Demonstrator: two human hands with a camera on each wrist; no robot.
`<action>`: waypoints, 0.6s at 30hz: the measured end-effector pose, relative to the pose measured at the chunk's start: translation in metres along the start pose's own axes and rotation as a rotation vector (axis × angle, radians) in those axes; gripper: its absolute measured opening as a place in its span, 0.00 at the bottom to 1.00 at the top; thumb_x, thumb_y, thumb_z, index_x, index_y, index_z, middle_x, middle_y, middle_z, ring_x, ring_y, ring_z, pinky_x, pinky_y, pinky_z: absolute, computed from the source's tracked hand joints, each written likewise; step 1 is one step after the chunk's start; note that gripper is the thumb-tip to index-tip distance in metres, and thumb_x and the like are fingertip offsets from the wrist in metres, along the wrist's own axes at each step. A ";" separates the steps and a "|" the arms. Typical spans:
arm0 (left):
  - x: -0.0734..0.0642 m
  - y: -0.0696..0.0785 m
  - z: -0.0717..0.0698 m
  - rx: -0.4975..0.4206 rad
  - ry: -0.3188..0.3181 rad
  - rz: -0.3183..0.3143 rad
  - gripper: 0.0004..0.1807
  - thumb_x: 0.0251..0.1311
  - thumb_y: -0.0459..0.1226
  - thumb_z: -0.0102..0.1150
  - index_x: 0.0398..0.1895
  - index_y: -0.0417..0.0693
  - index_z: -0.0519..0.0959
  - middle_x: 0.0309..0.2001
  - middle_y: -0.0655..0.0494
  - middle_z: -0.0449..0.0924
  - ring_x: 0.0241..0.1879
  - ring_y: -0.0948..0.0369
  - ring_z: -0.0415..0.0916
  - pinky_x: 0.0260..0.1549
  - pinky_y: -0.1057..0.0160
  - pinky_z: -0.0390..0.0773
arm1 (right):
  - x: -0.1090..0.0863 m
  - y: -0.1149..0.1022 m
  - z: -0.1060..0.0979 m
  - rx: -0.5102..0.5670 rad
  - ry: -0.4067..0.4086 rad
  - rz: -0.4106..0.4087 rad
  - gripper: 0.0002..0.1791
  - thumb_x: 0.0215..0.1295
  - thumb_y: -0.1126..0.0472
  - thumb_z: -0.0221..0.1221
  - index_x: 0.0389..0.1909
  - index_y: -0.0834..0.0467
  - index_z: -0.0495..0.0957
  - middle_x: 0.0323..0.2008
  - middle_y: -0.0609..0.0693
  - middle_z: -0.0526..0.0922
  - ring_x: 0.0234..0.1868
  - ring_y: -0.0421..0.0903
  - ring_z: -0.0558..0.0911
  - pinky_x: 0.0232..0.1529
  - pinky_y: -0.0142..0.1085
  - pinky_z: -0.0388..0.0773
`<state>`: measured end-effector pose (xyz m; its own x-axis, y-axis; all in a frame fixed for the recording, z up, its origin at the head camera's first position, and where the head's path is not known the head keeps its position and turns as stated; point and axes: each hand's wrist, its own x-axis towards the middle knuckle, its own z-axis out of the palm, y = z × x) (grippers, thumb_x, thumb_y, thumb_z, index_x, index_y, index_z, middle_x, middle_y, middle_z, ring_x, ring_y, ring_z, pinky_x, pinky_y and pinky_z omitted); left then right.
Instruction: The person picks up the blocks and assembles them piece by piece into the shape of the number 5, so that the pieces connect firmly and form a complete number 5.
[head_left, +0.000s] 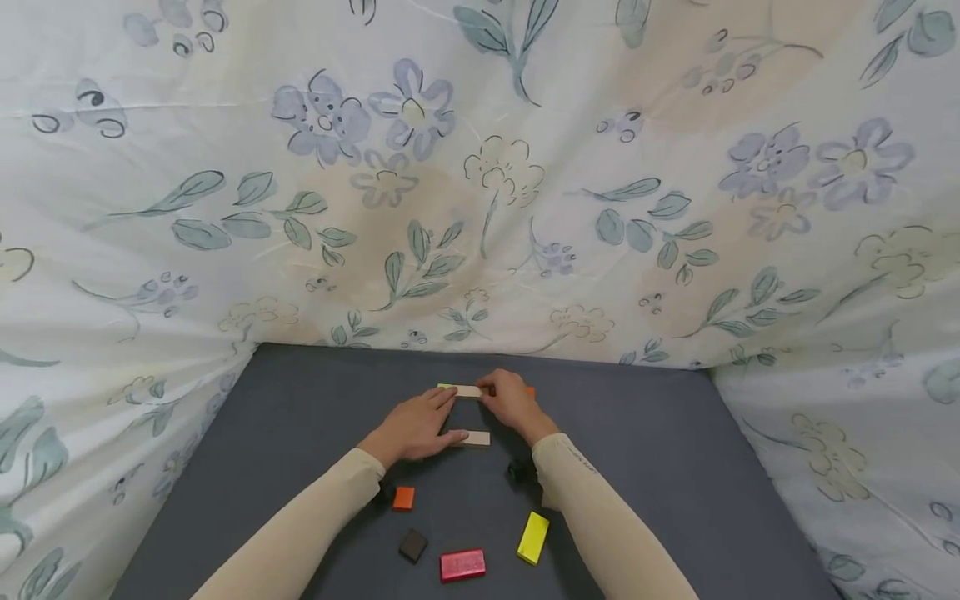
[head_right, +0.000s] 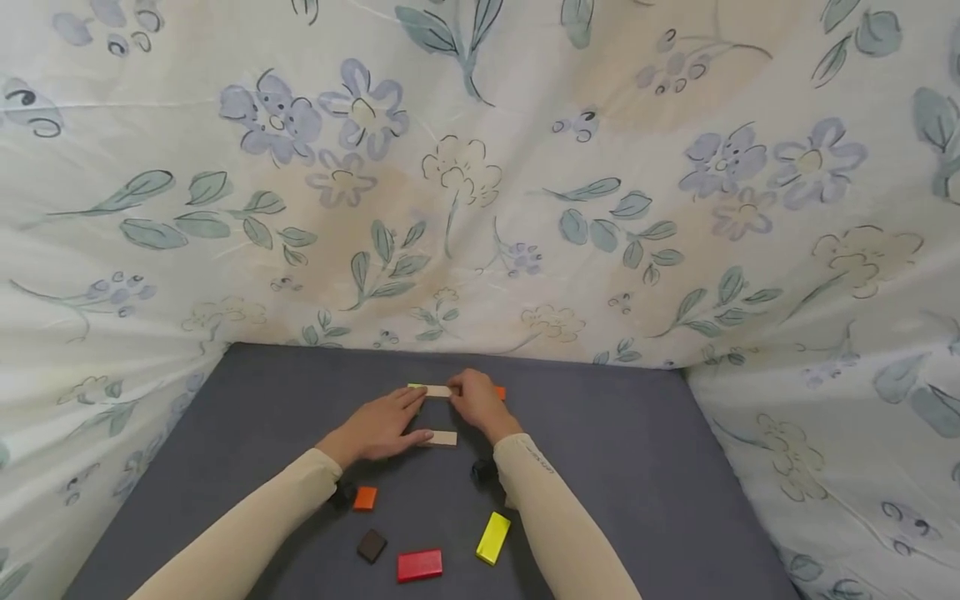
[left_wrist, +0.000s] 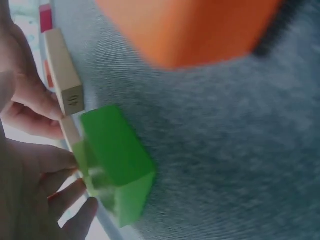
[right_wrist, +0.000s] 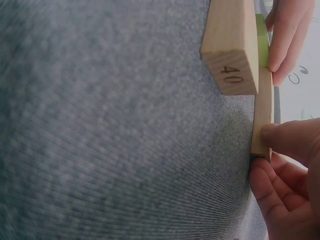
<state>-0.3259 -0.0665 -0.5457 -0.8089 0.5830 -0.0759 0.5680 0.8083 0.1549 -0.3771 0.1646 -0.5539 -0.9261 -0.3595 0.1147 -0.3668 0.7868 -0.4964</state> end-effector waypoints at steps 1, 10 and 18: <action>0.001 0.001 0.000 0.001 0.004 0.003 0.47 0.81 0.68 0.41 0.86 0.44 0.63 0.84 0.48 0.58 0.82 0.47 0.56 0.76 0.44 0.63 | 0.000 0.000 0.000 -0.001 0.001 0.000 0.13 0.75 0.65 0.69 0.56 0.60 0.90 0.45 0.52 0.85 0.43 0.48 0.83 0.44 0.45 0.83; 0.012 0.005 -0.007 0.049 0.017 -0.001 0.39 0.84 0.60 0.45 0.84 0.45 0.66 0.81 0.47 0.65 0.79 0.45 0.62 0.74 0.42 0.65 | 0.004 0.007 -0.003 0.020 -0.009 0.004 0.14 0.75 0.65 0.68 0.58 0.60 0.89 0.44 0.51 0.85 0.42 0.47 0.83 0.44 0.44 0.83; 0.020 0.001 -0.002 0.076 0.065 0.012 0.35 0.86 0.58 0.42 0.81 0.43 0.71 0.79 0.46 0.67 0.76 0.45 0.65 0.75 0.43 0.63 | 0.010 0.008 -0.006 0.033 -0.039 0.015 0.15 0.74 0.65 0.68 0.59 0.60 0.89 0.44 0.51 0.84 0.42 0.47 0.82 0.43 0.45 0.82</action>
<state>-0.3414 -0.0542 -0.5454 -0.8089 0.5879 -0.0099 0.5854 0.8068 0.0803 -0.3901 0.1704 -0.5516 -0.9270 -0.3677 0.0734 -0.3493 0.7756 -0.5258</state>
